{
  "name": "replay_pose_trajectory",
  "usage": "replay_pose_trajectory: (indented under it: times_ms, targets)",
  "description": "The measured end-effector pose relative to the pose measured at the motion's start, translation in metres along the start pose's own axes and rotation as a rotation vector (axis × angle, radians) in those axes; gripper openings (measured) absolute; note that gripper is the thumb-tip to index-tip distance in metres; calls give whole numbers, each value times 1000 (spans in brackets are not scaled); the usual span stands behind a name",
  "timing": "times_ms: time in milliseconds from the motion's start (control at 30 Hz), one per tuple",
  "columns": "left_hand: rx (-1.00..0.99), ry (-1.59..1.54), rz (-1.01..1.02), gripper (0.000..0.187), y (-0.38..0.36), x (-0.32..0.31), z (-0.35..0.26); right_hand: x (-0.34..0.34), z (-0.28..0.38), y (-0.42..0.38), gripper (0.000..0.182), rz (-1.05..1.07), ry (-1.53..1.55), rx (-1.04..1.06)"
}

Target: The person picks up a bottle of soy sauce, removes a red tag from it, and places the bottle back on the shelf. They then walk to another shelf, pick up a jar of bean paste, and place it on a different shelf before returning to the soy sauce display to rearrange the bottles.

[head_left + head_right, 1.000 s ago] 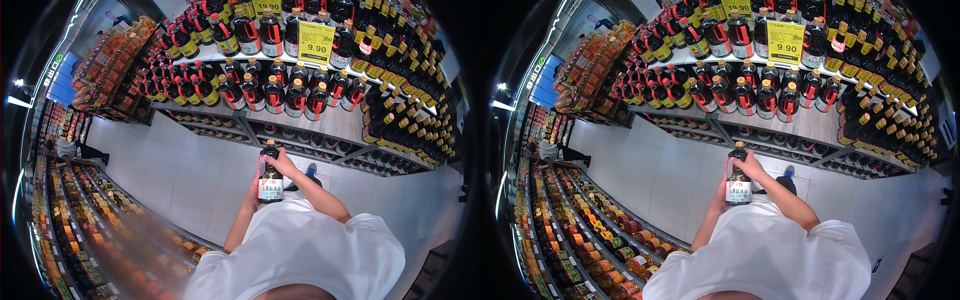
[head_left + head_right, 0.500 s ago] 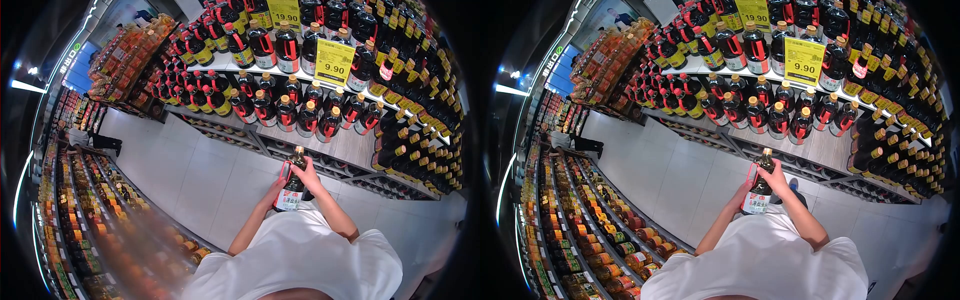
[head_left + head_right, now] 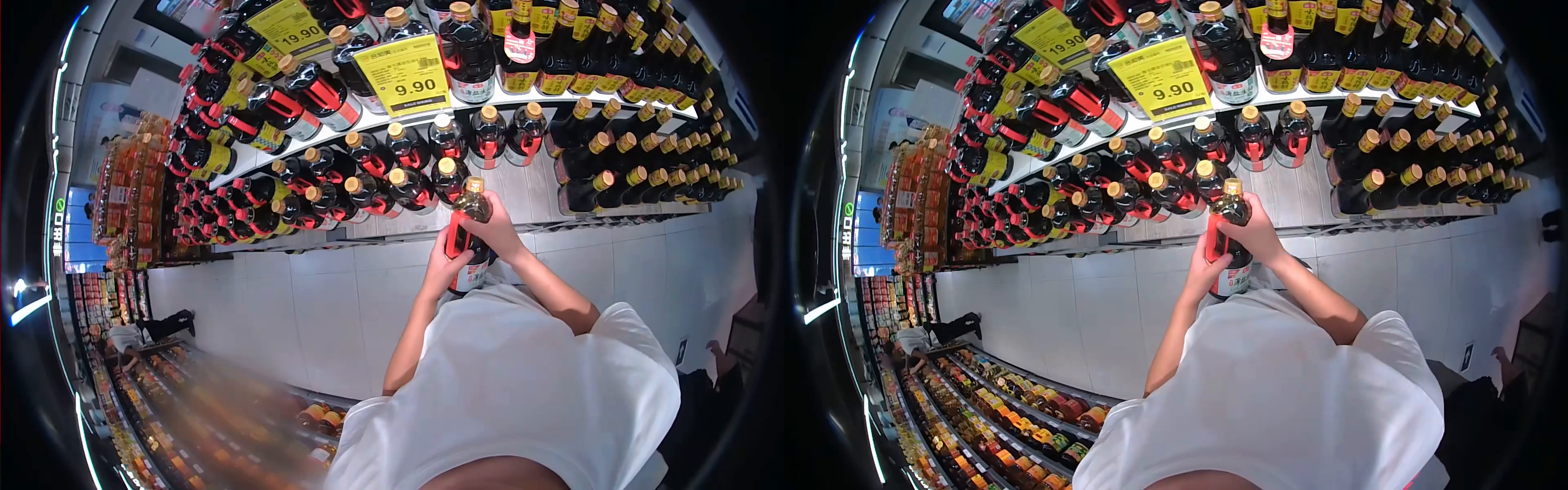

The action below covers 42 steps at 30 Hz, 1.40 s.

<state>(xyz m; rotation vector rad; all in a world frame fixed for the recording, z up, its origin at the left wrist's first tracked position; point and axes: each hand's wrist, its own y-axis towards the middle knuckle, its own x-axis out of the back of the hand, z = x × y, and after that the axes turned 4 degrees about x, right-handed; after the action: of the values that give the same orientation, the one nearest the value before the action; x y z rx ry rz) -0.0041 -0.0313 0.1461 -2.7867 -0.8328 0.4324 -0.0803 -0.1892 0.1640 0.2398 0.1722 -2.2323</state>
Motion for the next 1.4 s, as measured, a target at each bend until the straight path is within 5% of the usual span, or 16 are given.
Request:
replay_pose_trajectory:
  times_ms: [367, 467, 567, 667, 833, 933, 1033, 1400]
  targets:
    - [-131, 230, -13, 76, 74, -45, -4, 56, 39, 48, 77, 29, -354, -48]
    - [-12, 505, -128, 79, 68, -64, -29, 69, 61, 58, 79, 172, -352, -57]
    - [-73, 750, -321, 56, 60, -88, -56, 85, 59, 62, 81, 223, -296, 24]
    - [-335, 896, -462, 35, 61, -95, -55, 96, 56, 66, 75, 248, -239, 56]
    - [-293, 599, -383, 14, 70, -95, -56, 100, 56, 78, 71, 254, -214, 49]
    - [-254, 545, -312, 14, 80, -88, -51, 98, 59, 84, 72, 273, -220, 64]
    - [-73, 140, -211, 18, 91, -93, -49, 99, 53, 90, 75, 282, -271, 142]
    - [38, 379, -218, 36, 109, -89, -33, 118, 41, 99, 72, 394, -564, 179]
